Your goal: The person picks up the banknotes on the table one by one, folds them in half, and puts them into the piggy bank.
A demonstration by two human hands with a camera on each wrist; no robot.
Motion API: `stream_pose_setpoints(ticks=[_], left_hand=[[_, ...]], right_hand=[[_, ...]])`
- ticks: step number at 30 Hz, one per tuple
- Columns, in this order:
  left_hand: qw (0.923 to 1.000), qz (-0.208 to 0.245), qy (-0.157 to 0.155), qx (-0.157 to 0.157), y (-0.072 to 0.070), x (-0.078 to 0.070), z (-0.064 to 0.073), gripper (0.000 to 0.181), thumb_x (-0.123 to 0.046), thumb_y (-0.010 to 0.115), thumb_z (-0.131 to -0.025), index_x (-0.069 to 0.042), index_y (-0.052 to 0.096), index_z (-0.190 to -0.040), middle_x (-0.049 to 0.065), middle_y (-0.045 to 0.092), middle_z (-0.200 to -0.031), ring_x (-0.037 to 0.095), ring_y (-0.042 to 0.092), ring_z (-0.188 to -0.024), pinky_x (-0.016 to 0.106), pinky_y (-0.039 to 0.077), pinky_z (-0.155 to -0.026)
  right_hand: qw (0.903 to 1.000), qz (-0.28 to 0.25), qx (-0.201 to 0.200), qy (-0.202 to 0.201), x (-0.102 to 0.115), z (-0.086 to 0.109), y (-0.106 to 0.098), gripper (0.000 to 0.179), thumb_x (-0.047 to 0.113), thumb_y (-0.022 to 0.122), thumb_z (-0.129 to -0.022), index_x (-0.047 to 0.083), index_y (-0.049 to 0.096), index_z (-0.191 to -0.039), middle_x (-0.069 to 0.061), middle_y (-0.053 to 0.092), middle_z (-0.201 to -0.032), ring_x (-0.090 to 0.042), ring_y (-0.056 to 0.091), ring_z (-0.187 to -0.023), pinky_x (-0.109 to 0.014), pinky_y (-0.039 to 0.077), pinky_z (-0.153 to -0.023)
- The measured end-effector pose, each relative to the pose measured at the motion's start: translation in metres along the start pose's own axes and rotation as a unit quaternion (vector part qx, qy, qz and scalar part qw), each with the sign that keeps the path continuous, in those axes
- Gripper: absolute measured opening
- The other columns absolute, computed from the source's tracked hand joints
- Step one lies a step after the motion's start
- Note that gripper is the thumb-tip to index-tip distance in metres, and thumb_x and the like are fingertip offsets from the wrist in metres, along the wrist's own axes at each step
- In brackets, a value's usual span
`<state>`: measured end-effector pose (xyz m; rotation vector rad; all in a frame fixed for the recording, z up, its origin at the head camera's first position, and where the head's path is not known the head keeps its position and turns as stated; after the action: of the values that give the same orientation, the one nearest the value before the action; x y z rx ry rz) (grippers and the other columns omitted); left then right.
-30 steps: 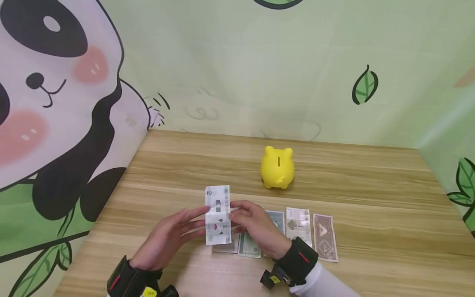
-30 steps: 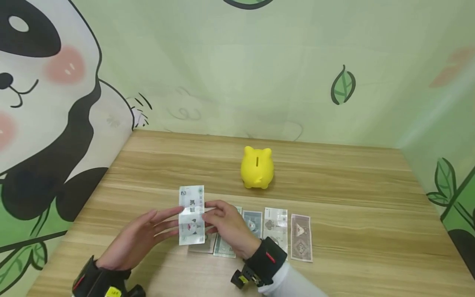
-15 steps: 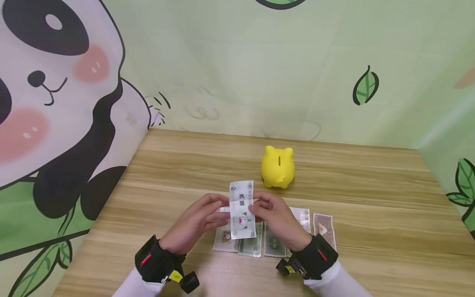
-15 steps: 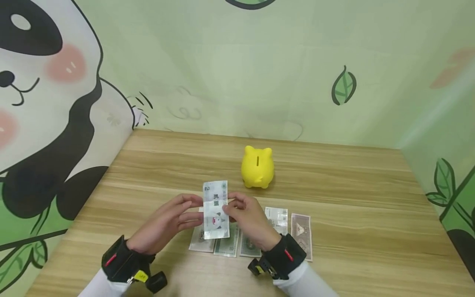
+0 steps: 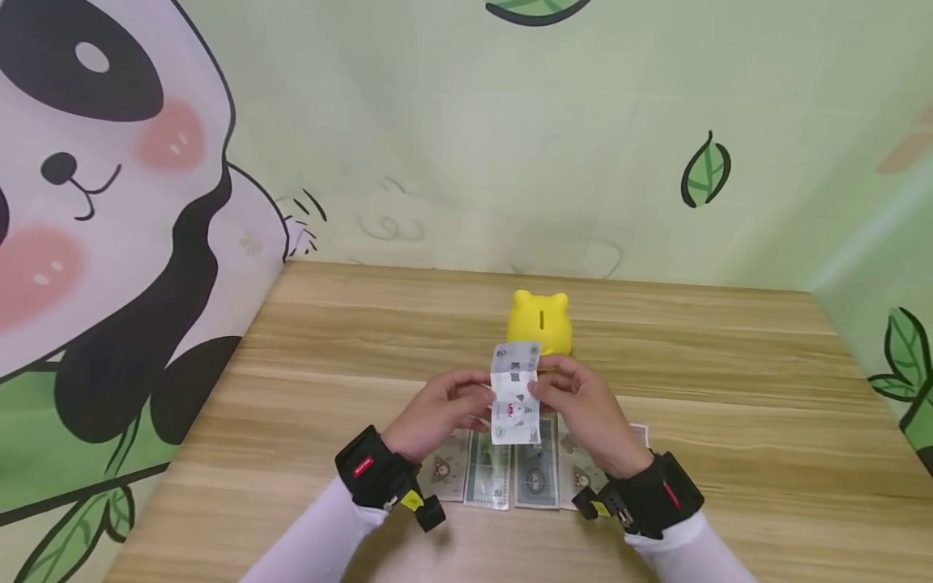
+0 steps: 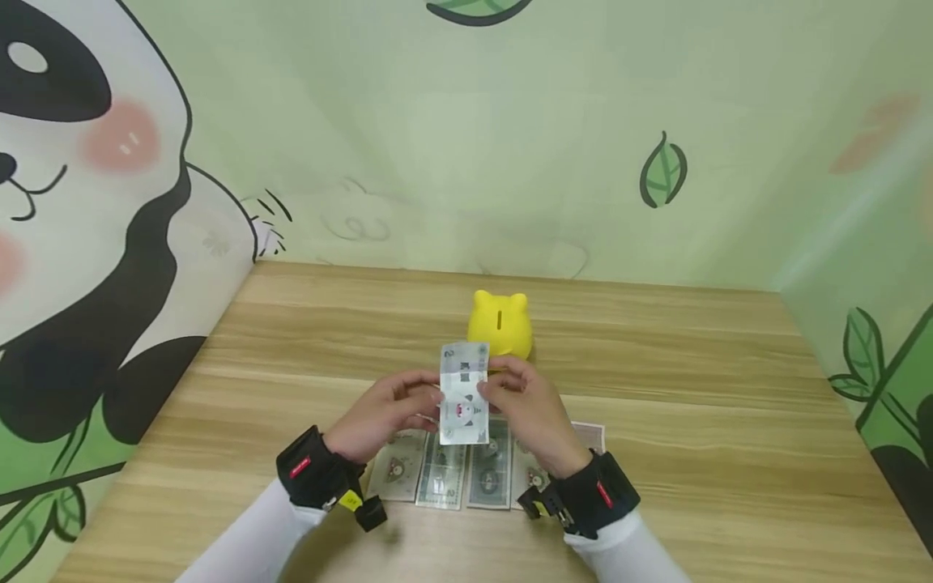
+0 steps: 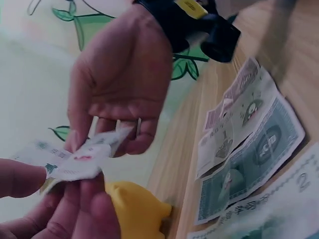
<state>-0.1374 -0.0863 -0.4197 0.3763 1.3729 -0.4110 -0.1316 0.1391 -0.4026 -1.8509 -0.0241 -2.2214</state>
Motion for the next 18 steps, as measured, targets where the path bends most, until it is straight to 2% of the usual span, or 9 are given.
stream_pose_setpoints(ticks=[5, 10, 13, 18], left_hand=[[0.9997, -0.01, 0.021, -0.001, 0.009, -0.007, -0.013, 0.036, -0.011, 0.056, -0.105, 0.003, 0.056, -0.139, 0.023, 0.07, -0.117, 0.015, 0.069, -0.091, 0.036, 0.062, -0.083], [0.9992, -0.005, 0.027, -0.029, 0.013, -0.01, -0.022, 0.033, -0.01, 0.057, -0.104, 0.003, 0.059, -0.135, 0.023, 0.071, -0.115, 0.014, 0.069, -0.088, 0.032, 0.062, -0.08], [0.998, -0.014, 0.031, -0.054, 0.016, -0.011, -0.026, 0.028, -0.009, 0.058, -0.104, 0.001, 0.062, -0.13, 0.022, 0.073, -0.112, 0.014, 0.069, -0.085, 0.034, 0.062, -0.081], [0.9935, -0.052, 0.046, -0.09, 0.02, -0.013, -0.031, 0.02, -0.011, 0.064, -0.101, -0.002, 0.068, -0.118, 0.016, 0.075, -0.108, 0.016, 0.071, -0.084, 0.048, 0.063, -0.085]], right_hand=[[0.9999, 0.004, -0.005, -0.014, 0.006, 0.0, -0.014, 0.039, 0.009, 0.062, -0.101, 0.001, 0.059, -0.139, -0.018, 0.075, -0.117, -0.02, 0.074, -0.092, -0.043, 0.058, -0.093], [0.9998, 0.001, -0.01, -0.02, 0.01, 0.001, -0.022, 0.05, 0.009, 0.063, -0.101, 0.006, 0.051, -0.149, -0.015, 0.076, -0.114, -0.02, 0.074, -0.093, -0.046, 0.056, -0.098], [0.9996, 0.001, -0.016, -0.026, 0.01, 0.001, -0.026, 0.057, 0.006, 0.065, -0.099, 0.011, 0.047, -0.153, -0.011, 0.076, -0.11, -0.018, 0.073, -0.095, -0.042, 0.056, -0.097], [0.9985, 0.002, -0.04, -0.037, 0.011, 0.0, -0.03, 0.06, 0.004, 0.068, -0.097, 0.012, 0.044, -0.151, -0.007, 0.076, -0.104, -0.014, 0.071, -0.093, -0.027, 0.056, -0.088]])
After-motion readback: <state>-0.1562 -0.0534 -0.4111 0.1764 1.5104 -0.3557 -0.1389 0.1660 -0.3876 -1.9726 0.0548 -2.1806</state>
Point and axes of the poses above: each hand's wrist, its own z-axis away from the middle knuckle, its own y-axis out of the palm, x = y × z, the point moved 1 cm from there along -z, towards the middle knuckle
